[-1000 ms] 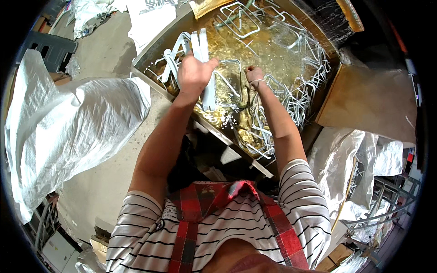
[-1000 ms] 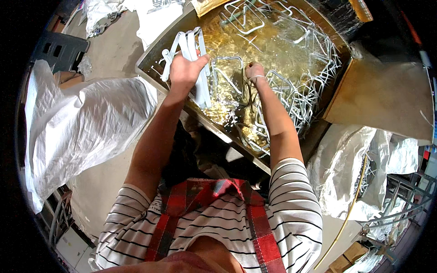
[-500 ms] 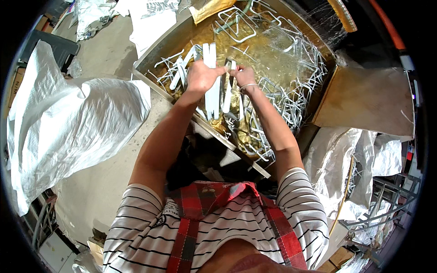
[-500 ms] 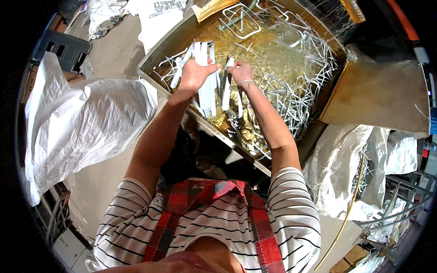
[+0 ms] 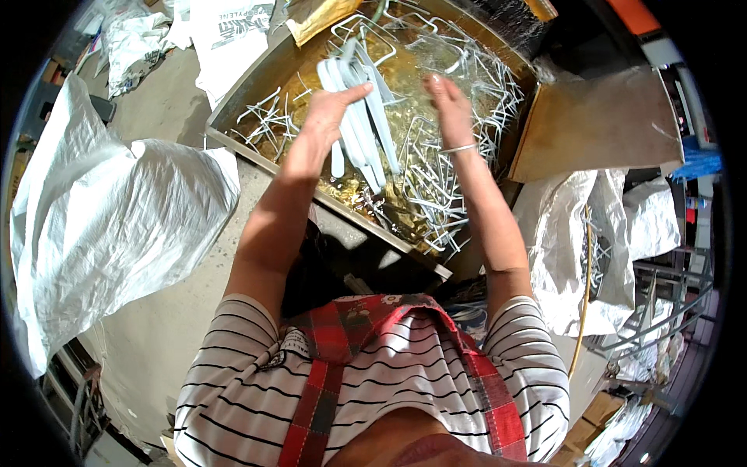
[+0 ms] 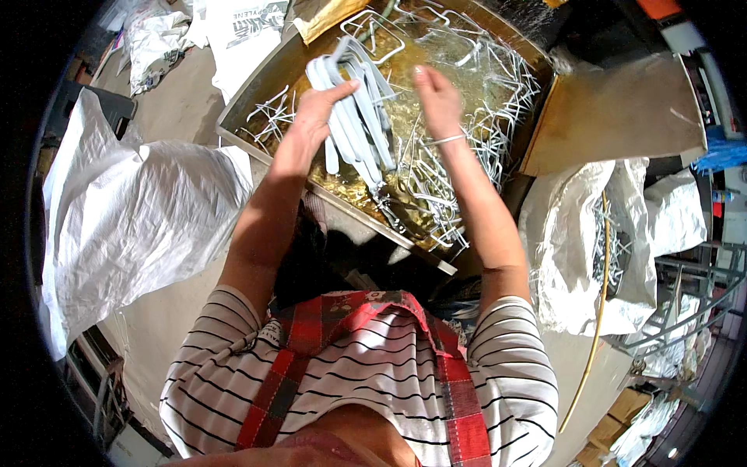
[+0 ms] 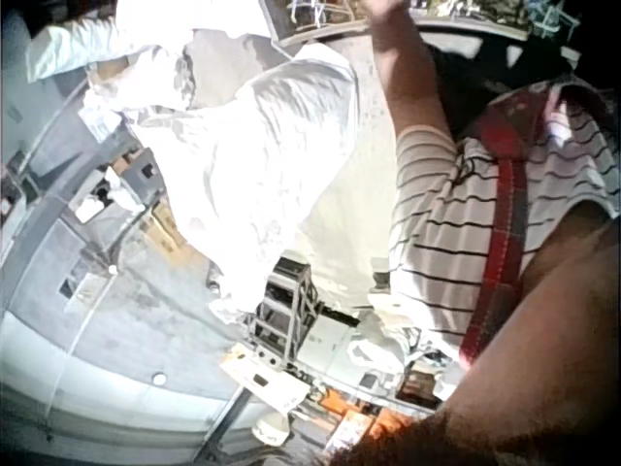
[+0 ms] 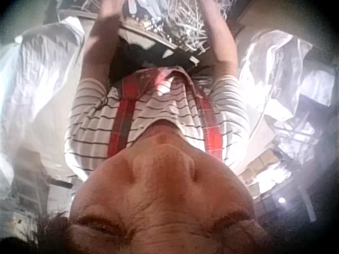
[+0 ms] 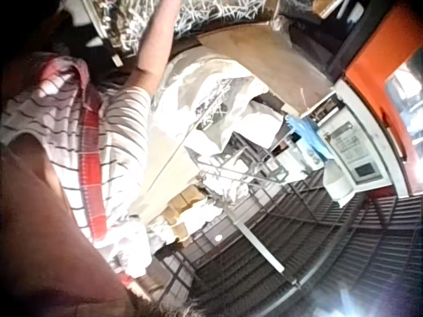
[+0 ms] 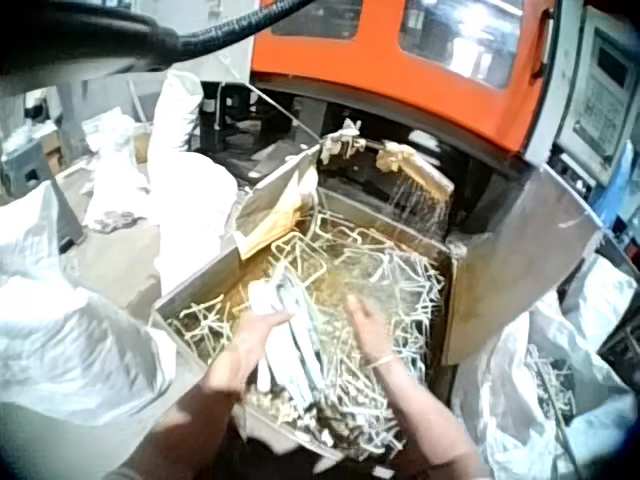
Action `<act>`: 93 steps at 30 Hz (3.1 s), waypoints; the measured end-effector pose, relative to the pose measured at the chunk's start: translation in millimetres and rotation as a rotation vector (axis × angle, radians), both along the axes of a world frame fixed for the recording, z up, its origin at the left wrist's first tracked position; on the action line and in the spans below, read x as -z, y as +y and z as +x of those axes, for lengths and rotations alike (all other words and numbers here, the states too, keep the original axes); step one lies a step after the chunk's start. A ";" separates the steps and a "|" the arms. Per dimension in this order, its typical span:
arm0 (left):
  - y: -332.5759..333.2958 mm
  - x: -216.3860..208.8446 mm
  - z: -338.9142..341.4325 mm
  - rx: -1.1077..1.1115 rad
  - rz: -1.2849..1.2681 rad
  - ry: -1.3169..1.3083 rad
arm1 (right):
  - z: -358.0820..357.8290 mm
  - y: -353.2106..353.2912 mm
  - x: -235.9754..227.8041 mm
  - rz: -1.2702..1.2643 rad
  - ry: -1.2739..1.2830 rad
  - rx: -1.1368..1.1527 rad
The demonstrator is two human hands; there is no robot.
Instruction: The person repeatedly picks up white plastic hangers from a metal tray, stacks them in their hands, and places the stacks into a large white sack. The process is repeated multiple times throughout the clip.
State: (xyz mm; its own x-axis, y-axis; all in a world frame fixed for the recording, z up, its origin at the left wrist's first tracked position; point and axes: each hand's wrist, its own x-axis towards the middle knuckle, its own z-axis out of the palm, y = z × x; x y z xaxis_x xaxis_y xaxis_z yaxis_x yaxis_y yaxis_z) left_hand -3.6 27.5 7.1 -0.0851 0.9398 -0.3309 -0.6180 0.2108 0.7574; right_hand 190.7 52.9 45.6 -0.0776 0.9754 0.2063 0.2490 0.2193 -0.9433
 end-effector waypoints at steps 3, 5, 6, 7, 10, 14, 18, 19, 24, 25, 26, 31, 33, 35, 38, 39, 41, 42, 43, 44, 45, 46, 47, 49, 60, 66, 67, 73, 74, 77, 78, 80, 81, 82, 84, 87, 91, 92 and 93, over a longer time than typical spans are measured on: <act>-6.9 -17.3 -1.5 0.117 0.121 -0.124 | 67.8 -1.3 36.6 -0.552 0.027 0.159; -8.9 -16.3 0.3 0.104 0.155 -0.206 | 61.3 -26.3 56.8 -0.850 0.187 0.143; -5.7 -6.5 -0.4 0.124 0.202 -0.315 | 55.7 -38.4 66.3 -0.983 0.301 0.088; -5.0 -3.5 0.5 0.143 0.243 -0.421 | 43.6 -49.6 63.6 -1.065 0.514 -0.080; -6.9 7.3 0.8 0.206 0.340 -0.543 | 29.2 -60.0 66.0 -0.940 0.732 0.047; 1.6 16.3 -7.9 0.300 0.291 -0.373 | 46.6 -36.5 88.2 -0.866 0.662 0.160; -8.5 -18.7 -1.5 0.237 0.221 -0.263 | 65.3 -20.6 87.3 -0.821 0.624 0.219; -6.0 -15.6 -9.4 0.181 0.150 -0.292 | 75.6 -20.0 93.3 -0.798 0.589 0.230; 14.8 -6.2 -43.0 -0.314 0.121 -0.323 | 210.9 -7.5 127.6 -0.368 -0.319 0.570; 16.0 -2.8 -43.2 -0.372 0.202 -0.290 | 204.5 -3.4 122.7 -0.174 -0.599 0.613; 15.2 2.1 -40.5 -0.371 0.213 -0.107 | 205.8 -4.9 113.0 0.035 -0.712 0.512; 2.9 -9.7 7.7 0.018 0.171 0.499 | 136.3 1.1 13.6 0.128 -0.977 -0.113; -11.0 -23.9 32.4 0.303 0.156 0.797 | 106.5 3.2 -16.1 0.127 -0.970 -0.328; -3.4 10.9 41.0 0.391 0.346 0.711 | 77.5 1.2 -43.4 0.141 -0.910 -0.463; -6.5 1.6 46.9 0.518 0.311 0.222 | 66.4 18.1 -43.3 0.349 -0.942 -0.475; -6.6 -0.9 46.6 0.532 0.285 0.090 | 63.2 23.9 -43.2 0.383 -0.918 -0.470; -9.7 -1.0 53.0 0.557 0.467 0.311 | 51.3 29.1 -41.4 0.491 -0.958 -0.467; -13.2 -5.6 53.7 0.584 0.405 0.275 | 47.9 34.9 -37.1 0.441 -1.021 -0.447; -14.9 -11.7 53.3 0.611 0.343 0.239 | 45.0 39.0 -32.9 0.391 -1.083 -0.426; -14.7 -12.7 53.0 0.565 0.309 0.248 | 43.1 39.3 -28.5 0.414 -1.008 -0.404; -15.3 -17.0 51.7 0.514 0.275 0.257 | 39.7 40.0 -24.5 0.439 -0.932 -0.386; -15.9 -22.8 49.8 0.463 0.241 0.266 | 37.9 40.2 -20.0 0.464 -0.856 -0.367; -16.0 -31.1 42.5 0.432 0.098 0.323 | 39.6 38.3 -12.1 0.382 -0.764 -0.269; -11.9 -29.2 23.8 0.306 0.131 0.100 | 40.2 26.4 -3.0 0.226 -0.571 -0.093; 10.2 7.6 -13.6 -0.051 -0.012 -0.273 | 89.1 -36.1 49.8 0.387 -1.431 -0.518; 22.0 22.5 -10.7 -0.140 -0.096 -0.379 | 15.2 -54.6 -18.8 0.136 -0.975 -0.244; 22.6 22.6 -6.6 -0.141 -0.116 -0.373 | 2.4 -49.2 -5.3 0.225 -0.936 -0.274; 21.2 20.8 -4.5 -0.239 -0.109 -0.394 | -28.5 -53.7 23.4 -0.105 -0.711 -0.325; 18.5 15.1 -7.9 -0.254 -0.012 -0.364 | -22.9 -51.4 19.8 -0.200 -0.819 -0.390; 6.4 -3.4 -11.4 -0.454 0.195 0.015 | -9.3 -60.3 -6.9 -0.194 -1.422 -0.623; 7.1 -4.8 -12.3 -0.528 0.241 0.132 | 1.0 -60.2 -7.5 -0.239 -1.411 -0.665; -8.6 -29.7 -6.4 -0.343 0.116 0.458 | 15.7 -62.7 -21.7 -0.332 -1.351 -0.729; -11.6 -42.5 -0.7 -0.239 0.072 0.612 | 40.2 -54.4 6.2 -0.084 -1.127 -0.617; -11.0 -33.5 2.0 -0.219 0.128 0.760 | 44.9 -40.1 7.1 -0.260 -0.768 -0.476; -5.7 -1.9 5.7 0.031 0.193 0.980 | 37.1 -12.6 -0.1 -0.570 -0.016 -0.282; -31.1 -17.0 35.8 0.393 0.241 1.073 | 20.8 5.7 -29.1 -0.800 0.693 -0.422; -30.1 13.0 46.5 0.399 0.505 0.793 | 24.6 26.2 3.5 -0.834 0.852 -0.437; -31.9 8.1 45.3 0.394 0.518 0.669 | 33.5 25.4 6.7 -0.820 0.886 -0.540; -31.8 2.7 42.5 0.384 0.530 0.548 | 36.0 19.2 6.1 -0.805 0.917 -0.646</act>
State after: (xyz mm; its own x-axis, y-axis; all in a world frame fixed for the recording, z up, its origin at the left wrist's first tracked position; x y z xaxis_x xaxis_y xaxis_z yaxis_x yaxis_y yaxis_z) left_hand 38.8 -4.3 4.4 0.2515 0.9552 0.1557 -0.0937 -0.1361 0.9863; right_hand 226.7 72.1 39.6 -0.7018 0.6920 -0.1688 -0.4606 -0.6217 -0.6335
